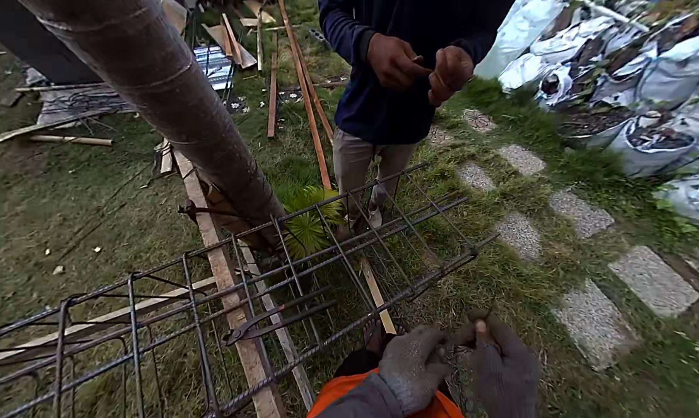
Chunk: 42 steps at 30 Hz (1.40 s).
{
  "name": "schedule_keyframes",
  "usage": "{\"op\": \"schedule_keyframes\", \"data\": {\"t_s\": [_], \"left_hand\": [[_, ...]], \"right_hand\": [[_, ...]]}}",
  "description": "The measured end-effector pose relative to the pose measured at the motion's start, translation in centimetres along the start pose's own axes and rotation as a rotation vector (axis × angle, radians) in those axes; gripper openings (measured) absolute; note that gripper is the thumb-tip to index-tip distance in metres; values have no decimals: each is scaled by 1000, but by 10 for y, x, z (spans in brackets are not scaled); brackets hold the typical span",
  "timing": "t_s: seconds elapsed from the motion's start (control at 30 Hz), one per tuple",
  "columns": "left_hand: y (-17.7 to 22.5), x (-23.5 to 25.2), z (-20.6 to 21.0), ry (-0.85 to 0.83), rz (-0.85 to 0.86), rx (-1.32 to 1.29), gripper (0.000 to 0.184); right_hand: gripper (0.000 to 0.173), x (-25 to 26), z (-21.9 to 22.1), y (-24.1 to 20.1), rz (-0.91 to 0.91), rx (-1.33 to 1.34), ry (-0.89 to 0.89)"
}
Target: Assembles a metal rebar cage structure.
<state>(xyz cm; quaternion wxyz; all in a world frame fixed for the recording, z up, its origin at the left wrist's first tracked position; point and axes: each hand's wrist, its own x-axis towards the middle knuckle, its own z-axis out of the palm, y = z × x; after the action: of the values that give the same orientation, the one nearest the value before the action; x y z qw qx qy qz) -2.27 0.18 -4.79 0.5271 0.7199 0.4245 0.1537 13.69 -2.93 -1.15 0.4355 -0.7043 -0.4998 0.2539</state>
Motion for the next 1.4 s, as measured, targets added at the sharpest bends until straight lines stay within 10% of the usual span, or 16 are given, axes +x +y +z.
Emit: {"op": "schedule_keyframes", "data": {"t_s": [0.13,0.3,0.5,0.93,1.2,1.4], "left_hand": [[-1,22,-15,249,-145,377,38],[-20,82,-33,21,-441,576,78],[-37,86,-40,10,-366,366,55],[-34,84,-38,-1,-411,404,63],[-51,-22,-65,759,-170,114,40],[-42,-27,-67,299,-530,361,81]], "right_hand": [[36,21,-12,6,-97,-115,96],[34,23,-11,15,-111,-145,54],[34,10,-7,26,-108,-165,70],[34,3,-6,31,-120,-239,22],[33,16,-33,38,-135,-346,-98],[32,15,-3,36,-132,-311,-290]]}}
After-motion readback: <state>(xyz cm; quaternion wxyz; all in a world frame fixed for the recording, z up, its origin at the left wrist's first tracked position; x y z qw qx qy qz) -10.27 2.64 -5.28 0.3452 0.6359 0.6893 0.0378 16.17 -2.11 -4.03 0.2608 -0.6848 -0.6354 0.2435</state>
